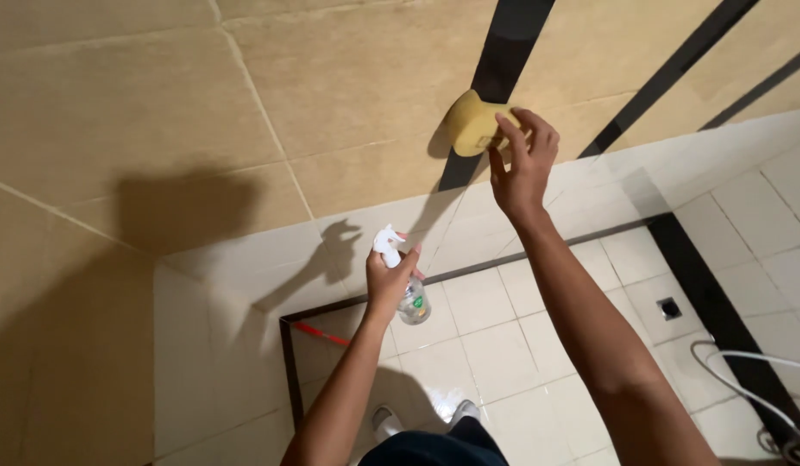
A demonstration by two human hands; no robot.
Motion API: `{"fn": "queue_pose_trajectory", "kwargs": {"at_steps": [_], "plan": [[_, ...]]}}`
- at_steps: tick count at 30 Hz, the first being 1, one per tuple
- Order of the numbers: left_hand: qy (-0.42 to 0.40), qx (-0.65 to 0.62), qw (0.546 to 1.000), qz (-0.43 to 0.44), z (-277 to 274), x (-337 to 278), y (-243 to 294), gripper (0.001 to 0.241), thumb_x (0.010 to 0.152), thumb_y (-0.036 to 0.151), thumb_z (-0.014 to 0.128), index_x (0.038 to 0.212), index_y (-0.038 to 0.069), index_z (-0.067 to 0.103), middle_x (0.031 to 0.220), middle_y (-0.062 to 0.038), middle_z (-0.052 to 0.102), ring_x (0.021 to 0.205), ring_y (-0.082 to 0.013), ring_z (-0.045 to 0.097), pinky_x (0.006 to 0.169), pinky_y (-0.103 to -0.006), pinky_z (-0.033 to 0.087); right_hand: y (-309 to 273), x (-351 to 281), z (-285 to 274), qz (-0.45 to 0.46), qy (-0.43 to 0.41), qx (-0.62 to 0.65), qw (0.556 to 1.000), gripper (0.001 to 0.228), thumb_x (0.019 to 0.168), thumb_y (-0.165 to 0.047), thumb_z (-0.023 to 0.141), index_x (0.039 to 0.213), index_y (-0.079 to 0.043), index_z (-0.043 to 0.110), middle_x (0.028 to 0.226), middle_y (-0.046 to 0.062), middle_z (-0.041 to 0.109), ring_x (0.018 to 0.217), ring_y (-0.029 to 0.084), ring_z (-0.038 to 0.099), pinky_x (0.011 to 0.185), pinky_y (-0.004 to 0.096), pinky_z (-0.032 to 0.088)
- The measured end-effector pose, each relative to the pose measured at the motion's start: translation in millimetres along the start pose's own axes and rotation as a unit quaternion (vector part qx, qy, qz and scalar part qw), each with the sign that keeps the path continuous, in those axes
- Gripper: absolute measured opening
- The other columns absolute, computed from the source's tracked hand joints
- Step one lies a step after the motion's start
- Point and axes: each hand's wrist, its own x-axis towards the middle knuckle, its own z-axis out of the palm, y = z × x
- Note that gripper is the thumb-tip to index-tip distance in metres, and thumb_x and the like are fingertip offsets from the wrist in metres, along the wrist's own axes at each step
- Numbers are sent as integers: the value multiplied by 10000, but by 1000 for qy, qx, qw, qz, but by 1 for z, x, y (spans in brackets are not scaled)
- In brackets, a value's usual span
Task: The person cleans the tiled walls of a bathroom by spraying a cleaning solution and scrubbing with a yellow sponge. They work on both beige and white tiles, focusing on the grout lines and the area around a metal towel rack.
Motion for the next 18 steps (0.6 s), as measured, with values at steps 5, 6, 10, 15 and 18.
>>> {"fn": "queue_pose_trajectory", "kwargs": {"at_steps": [5, 6, 10, 15, 18], "plan": [[40, 26, 998, -35, 11, -4, 9, 305, 881, 97, 756, 1129, 66, 582, 640, -12, 623, 520, -123, 655, 434, -255, 398, 18, -10, 19, -5, -6, -28, 1000, 427, 898, 28, 803, 1286, -126, 716, 1373, 99, 607, 1273, 334, 493, 1053, 470, 397], [46, 30, 998, -33, 16, -2, 10, 311, 879, 96, 763, 1129, 64, 582, 633, -15, 619, 514, -126, 651, 437, -255, 401, 22, -13, 21, -7, -9, -36, 999, 359, 921, -1, 791, 1250, -133, 737, 1360, 87, 624, 1273, 331, 493, 1063, 472, 392], [72, 23, 996, -37, 41, 4, 8, 306, 876, 100, 749, 1132, 64, 585, 650, -3, 627, 528, -115, 656, 430, -260, 382, 54, -41, 42, -72, -33, -58, 995, 290, 930, -104, 799, 1211, -167, 763, 1345, 78, 641, 1252, 314, 500, 1041, 491, 375], [84, 0, 996, -27, 66, 12, -10, 313, 891, 114, 768, 1140, 57, 588, 632, -16, 619, 509, -117, 631, 461, -256, 418, 95, -93, 76, -125, -132, -52, 982, 262, 911, -163, 759, 1164, -229, 783, 1307, 72, 635, 1181, 302, 506, 971, 466, 369], [94, 13, 995, -20, 79, 11, -11, 315, 890, 111, 753, 1148, 54, 581, 628, -23, 636, 515, -110, 638, 469, -250, 423, 109, -114, 86, -159, -147, -25, 976, 271, 916, -159, 731, 1167, -247, 782, 1274, 35, 627, 1176, 277, 515, 957, 452, 364]]}}
